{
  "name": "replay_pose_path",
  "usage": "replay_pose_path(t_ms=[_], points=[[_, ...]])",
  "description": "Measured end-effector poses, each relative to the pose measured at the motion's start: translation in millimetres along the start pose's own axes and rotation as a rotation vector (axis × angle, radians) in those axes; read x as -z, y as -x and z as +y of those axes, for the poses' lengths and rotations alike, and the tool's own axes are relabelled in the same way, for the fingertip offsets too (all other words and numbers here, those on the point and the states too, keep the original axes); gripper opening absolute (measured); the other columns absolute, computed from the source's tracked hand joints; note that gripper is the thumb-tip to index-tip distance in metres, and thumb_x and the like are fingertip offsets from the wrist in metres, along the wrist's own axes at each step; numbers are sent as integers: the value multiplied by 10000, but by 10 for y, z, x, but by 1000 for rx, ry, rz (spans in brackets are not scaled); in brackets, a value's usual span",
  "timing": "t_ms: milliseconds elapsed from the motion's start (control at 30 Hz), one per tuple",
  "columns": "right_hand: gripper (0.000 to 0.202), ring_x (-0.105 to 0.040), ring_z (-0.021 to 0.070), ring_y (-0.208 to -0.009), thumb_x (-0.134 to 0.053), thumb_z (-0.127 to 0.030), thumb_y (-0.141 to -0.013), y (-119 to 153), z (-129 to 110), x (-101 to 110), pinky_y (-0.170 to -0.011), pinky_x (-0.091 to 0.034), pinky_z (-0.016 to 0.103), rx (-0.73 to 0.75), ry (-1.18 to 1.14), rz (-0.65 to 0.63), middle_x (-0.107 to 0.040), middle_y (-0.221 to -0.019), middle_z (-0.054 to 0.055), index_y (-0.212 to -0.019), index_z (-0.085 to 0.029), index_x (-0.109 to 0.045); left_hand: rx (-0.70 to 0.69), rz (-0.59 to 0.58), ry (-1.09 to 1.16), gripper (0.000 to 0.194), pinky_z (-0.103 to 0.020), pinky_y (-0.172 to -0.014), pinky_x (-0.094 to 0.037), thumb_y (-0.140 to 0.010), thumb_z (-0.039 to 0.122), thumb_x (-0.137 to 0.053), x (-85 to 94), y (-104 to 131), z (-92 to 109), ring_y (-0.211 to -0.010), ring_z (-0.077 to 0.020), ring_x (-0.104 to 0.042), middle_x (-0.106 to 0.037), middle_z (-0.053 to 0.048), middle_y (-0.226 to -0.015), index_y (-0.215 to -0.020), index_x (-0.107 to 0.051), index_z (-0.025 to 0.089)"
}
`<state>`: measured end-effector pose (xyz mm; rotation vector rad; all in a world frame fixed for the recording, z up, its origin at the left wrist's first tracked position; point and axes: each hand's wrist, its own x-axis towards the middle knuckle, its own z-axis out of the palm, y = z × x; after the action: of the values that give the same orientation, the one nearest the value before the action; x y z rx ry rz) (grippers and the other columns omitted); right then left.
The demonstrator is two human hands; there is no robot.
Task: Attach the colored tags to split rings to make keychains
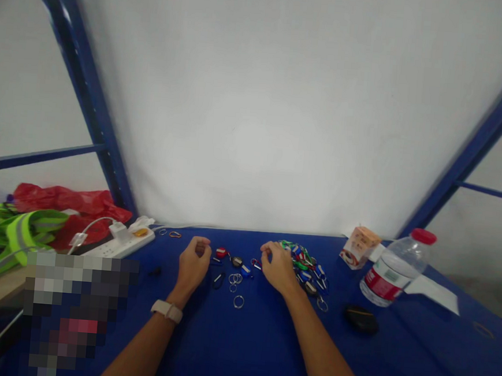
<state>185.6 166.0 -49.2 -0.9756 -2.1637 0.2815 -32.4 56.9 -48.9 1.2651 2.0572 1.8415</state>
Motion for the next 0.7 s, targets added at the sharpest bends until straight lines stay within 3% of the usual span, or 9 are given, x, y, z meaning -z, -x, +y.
replay_pose_path(t_ms=[167, 433, 700], points=[[228, -578, 187, -811, -408, -165, -868, 59, -158, -92, -785, -455, 326, 53, -66, -53, -617, -875, 56, -993, -175, -599, -12, -9, -7, 113, -274, -667, -469, -786, 230, -543, -7, -9, -6, -666, -159, -601, -645, -16, -745, -869, -606, 187], [249, -570, 219, -976, -332, -174, -929, 51, -109, -145, -903, -456, 391, 48, -86, -10, -603, -1006, 101, -1038, -172, -556, -27, -46, -35, 122, -273, -642, -466, -804, 242, -530, -14, -4, 3, -660, -160, -598, -644, -25, -761, -891, -590, 181], [271, -602, 220, -956, -314, -216, -947, 47, -83, -220, -889, -479, 387, 29, -146, 38, -619, -1001, 114, -1083, -155, -541, -56, -29, -79, 137, -298, -694, -480, -834, 198, -496, -32, -31, -76, -729, -176, -610, -634, -46, -816, -942, -578, 176]])
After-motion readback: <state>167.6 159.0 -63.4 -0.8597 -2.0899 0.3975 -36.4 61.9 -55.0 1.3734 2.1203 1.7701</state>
